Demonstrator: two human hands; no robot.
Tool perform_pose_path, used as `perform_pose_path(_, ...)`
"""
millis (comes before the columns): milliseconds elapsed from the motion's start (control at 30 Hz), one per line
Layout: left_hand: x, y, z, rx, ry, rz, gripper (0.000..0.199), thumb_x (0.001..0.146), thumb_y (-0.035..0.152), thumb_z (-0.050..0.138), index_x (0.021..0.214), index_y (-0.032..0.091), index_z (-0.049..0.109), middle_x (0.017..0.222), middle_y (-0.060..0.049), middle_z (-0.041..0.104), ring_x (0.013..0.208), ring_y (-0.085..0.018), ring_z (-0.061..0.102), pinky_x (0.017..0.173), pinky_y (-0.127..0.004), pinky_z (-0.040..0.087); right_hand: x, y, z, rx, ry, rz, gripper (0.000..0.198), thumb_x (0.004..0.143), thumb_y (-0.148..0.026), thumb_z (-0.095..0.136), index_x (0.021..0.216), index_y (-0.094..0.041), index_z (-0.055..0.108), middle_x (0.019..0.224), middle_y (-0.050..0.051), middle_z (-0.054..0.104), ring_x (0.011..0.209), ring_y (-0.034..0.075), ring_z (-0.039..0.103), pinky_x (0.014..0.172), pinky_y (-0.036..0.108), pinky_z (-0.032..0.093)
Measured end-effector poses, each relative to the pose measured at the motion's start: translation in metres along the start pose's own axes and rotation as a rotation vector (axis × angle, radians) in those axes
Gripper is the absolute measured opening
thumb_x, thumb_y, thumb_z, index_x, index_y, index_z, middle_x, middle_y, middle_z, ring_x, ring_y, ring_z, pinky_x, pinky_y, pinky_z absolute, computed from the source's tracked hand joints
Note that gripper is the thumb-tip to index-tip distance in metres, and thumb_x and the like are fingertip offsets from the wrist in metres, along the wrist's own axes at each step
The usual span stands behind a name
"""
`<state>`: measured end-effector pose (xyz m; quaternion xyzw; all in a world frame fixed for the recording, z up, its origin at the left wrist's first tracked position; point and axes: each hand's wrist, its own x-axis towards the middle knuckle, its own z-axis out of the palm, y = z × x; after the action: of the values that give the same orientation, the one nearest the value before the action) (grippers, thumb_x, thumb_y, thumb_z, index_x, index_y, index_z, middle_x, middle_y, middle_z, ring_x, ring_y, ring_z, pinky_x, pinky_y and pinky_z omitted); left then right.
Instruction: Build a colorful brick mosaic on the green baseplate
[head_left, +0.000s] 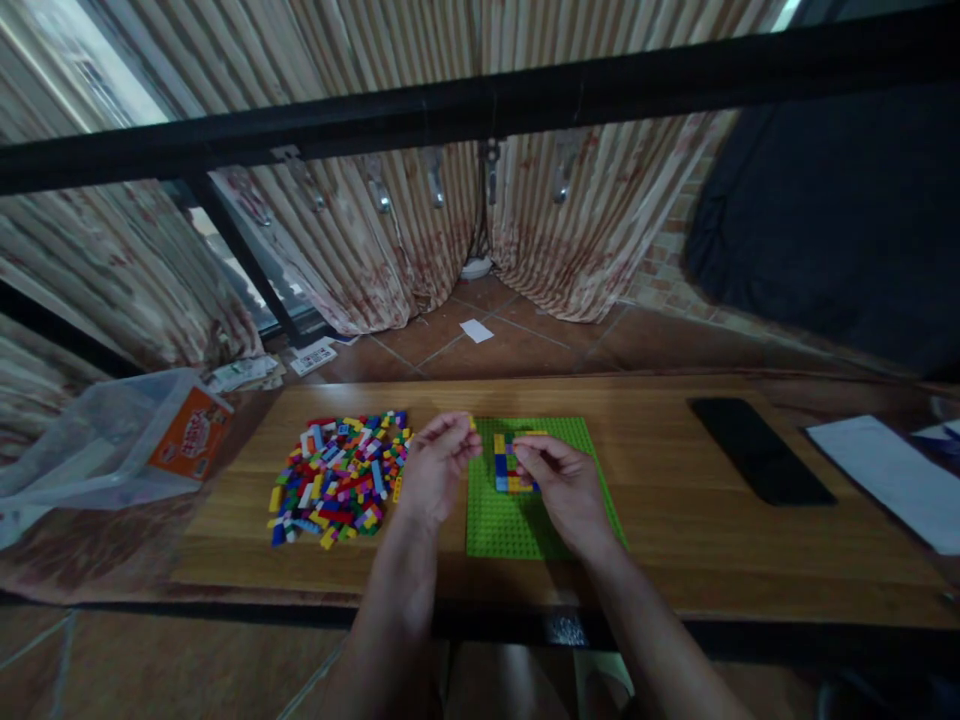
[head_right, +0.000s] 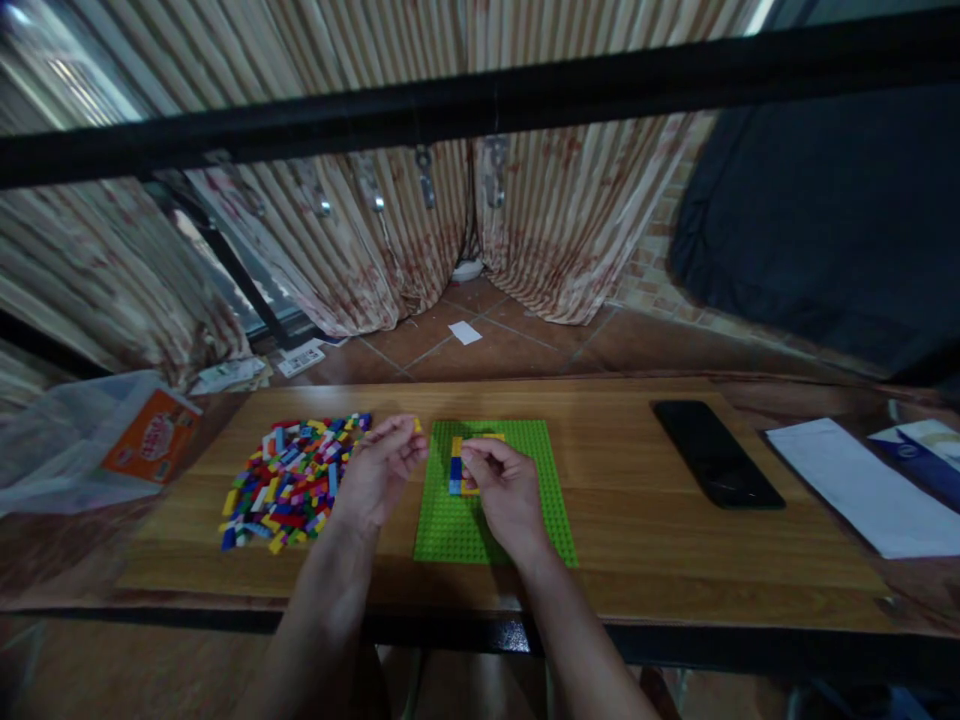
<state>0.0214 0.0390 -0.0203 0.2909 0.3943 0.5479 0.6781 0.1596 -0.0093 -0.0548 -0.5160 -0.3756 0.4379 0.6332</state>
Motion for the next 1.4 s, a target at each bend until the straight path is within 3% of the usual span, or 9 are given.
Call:
perform_pose_path(133, 0.007, 0.037, -0.035, -0.126, 0.200, 0.210, 0.022, 0.061, 0.018, 0.077, 0.078, 0.014, 0.064, 0.066, 0.005, 0.061, 0.055, -0.004, 0.057, 0.055, -0.015, 0.048, -0.012, 0.011, 0.026, -0.187, -0.149, -0.058, 0.020, 0.080, -0.038, 0.063, 0.087, -0.021, 0.070, 0.077, 0.002, 0.067, 0.063, 0.015, 0.063, 0.055, 0.027, 0.052)
perform_pose_path(300, 0.006, 0.059, -0.066, -0.188, 0.402, 0.209, 0.013, 0.069, 0.017, 0.068, 0.081, 0.013, 0.064, 0.058, 0.006, 0.056, 0.050, -0.004, 0.054, 0.048, -0.014, 0.045, -0.024, 0.021, 0.060, -0.539, -0.299, -0.263, 0.016, 0.087, -0.025, 0.054, 0.087, -0.021, 0.070, 0.083, 0.004, 0.067, 0.077, 0.017, 0.064, 0.073, 0.030, 0.050)
perform_pose_path(533, 0.001, 0.065, -0.080, -0.084, 0.381, 0.177, 0.022, 0.063, 0.024, 0.074, 0.081, 0.013, 0.065, 0.061, 0.005, 0.058, 0.051, -0.004, 0.054, 0.049, -0.014, 0.044, -0.024, 0.040, 0.088, -0.741, -0.317, -0.355, 0.023, 0.086, -0.014, 0.048, 0.092, -0.021, 0.069, 0.090, 0.005, 0.068, 0.082, 0.018, 0.064, 0.077, 0.030, 0.049)
perform_pose_path(700, 0.002, 0.068, -0.089, -0.046, 0.402, 0.186, 0.026, 0.062, 0.027, 0.076, 0.081, 0.014, 0.066, 0.064, 0.004, 0.059, 0.052, -0.004, 0.056, 0.052, -0.015, 0.045, -0.025, 0.042, 0.097, -0.852, -0.244, -0.391, 0.025, 0.084, -0.013, 0.047, 0.096, -0.021, 0.068, 0.090, 0.005, 0.066, 0.084, 0.020, 0.063, 0.079, 0.032, 0.049)
perform_pose_path(967, 0.000, 0.072, -0.096, 0.013, 0.374, 0.172, 0.025, 0.061, 0.026, 0.077, 0.079, 0.013, 0.066, 0.064, 0.003, 0.060, 0.054, -0.006, 0.056, 0.055, -0.017, 0.045, -0.026, 0.048, 0.104, -0.912, -0.303, -0.385, 0.025, 0.085, -0.015, 0.048, 0.096, -0.020, 0.070, 0.101, 0.008, 0.061, 0.088, 0.020, 0.062, 0.081, 0.033, 0.049)
perform_pose_path(1167, 0.006, 0.062, -0.108, 0.513, 0.259, 0.234, 0.011, 0.064, 0.023, 0.070, 0.072, 0.015, 0.069, 0.060, 0.002, 0.063, 0.056, -0.010, 0.055, 0.056, -0.020, 0.043, -0.023, 0.045, 0.103, -0.700, -0.263, -0.289, 0.016, 0.085, -0.023, 0.053, 0.090, -0.020, 0.069, 0.096, 0.007, 0.064, 0.088, 0.020, 0.062, 0.080, 0.034, 0.049)
perform_pose_path(1267, 0.007, 0.058, -0.110, 0.807, 0.129, 0.263, 0.010, 0.067, 0.020, 0.064, 0.072, 0.017, 0.072, 0.064, 0.000, 0.067, 0.062, -0.014, 0.058, 0.058, -0.022, 0.043, -0.020, 0.043, 0.098, -0.435, -0.251, -0.136, 0.015, 0.082, -0.032, 0.060, 0.088, -0.020, 0.068, 0.083, 0.003, 0.067, 0.076, 0.018, 0.063, 0.071, 0.032, 0.050)
perform_pose_path(1400, 0.002, 0.056, -0.103, 1.046, -0.038, 0.195, 0.020, 0.073, 0.023, 0.057, 0.080, 0.016, 0.074, 0.068, -0.001, 0.069, 0.062, -0.015, 0.059, 0.058, -0.023, 0.044, -0.015, 0.037, 0.090, -0.059, -0.202, 0.064, 0.020, 0.073, -0.038, 0.071, 0.083, -0.020, 0.068, 0.068, -0.001, 0.065, 0.061, 0.014, 0.061, 0.057, 0.027, 0.049)
